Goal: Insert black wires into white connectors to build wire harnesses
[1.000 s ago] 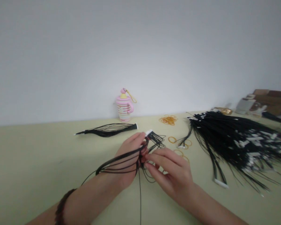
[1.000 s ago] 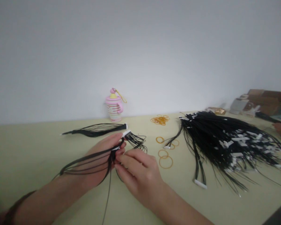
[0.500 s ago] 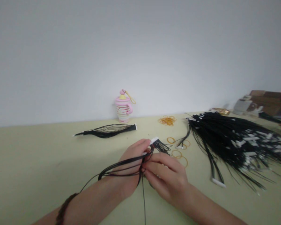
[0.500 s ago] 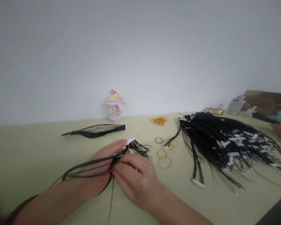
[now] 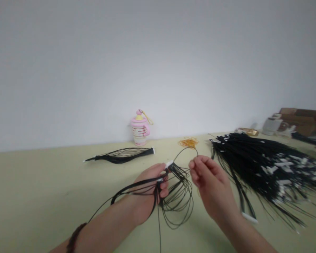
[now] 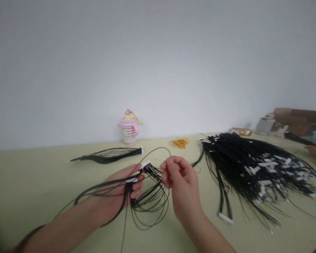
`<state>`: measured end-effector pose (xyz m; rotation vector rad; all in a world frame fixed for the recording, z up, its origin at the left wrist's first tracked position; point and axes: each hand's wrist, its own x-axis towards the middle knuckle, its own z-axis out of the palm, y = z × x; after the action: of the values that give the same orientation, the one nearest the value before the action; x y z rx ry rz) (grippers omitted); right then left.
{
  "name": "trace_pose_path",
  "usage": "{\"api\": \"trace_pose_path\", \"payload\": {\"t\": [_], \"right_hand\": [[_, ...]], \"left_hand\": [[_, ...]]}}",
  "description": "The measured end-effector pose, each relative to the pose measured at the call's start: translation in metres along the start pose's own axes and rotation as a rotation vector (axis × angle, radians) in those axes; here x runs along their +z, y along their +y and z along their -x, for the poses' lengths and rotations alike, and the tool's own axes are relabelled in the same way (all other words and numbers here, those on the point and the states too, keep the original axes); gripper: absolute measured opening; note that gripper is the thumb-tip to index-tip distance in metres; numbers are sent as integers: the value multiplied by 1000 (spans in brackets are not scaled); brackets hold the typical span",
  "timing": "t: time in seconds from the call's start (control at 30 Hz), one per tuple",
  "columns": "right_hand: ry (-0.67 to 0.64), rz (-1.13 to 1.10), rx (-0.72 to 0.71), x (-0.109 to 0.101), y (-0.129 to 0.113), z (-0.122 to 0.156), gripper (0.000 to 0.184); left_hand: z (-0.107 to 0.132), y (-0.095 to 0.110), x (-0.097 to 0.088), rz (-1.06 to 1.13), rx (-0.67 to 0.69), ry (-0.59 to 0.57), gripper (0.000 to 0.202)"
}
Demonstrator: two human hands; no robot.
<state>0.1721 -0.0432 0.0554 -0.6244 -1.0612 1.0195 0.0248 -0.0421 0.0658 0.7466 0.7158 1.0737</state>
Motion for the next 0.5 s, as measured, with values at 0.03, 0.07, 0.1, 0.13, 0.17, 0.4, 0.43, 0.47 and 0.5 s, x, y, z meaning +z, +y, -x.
{"api": "trace_pose_path", "payload": {"t": [0.03,0.07,0.1,0.13,0.17,0.4,0.43,0.47,0.5], "right_hand": [[64,-68,50,-6,-3,-9,13],[123,-120,75,-14,-6,-18,15],[174,-156,84,-23,-9,-28,15],[216,-186,89,-33,-12,-37,14],[255,-217,98,-43,-16,-46,14],[421,-326,24,-87,-26,-74,8],[426,-308,-2,-86,-24,-73,7],[427,-281,-23,-82,-21,-71,8],[419,-243,-44,-77,-19,-69,12]], "left_hand": [[-1,2,-1,-12,16,3,14],[-1,4,-1,-21,35,-5,14],[-1,8,-1,-38,48,3,15],[-1,11,-1,-53,67,16,15],[-1,15,-2,-68,81,36,15],[-5,36,-8,-100,147,95,19],[-5,37,-8,-105,149,94,19],[-4,37,-7,-109,152,96,19],[-4,37,-7,-112,156,101,19]]}}
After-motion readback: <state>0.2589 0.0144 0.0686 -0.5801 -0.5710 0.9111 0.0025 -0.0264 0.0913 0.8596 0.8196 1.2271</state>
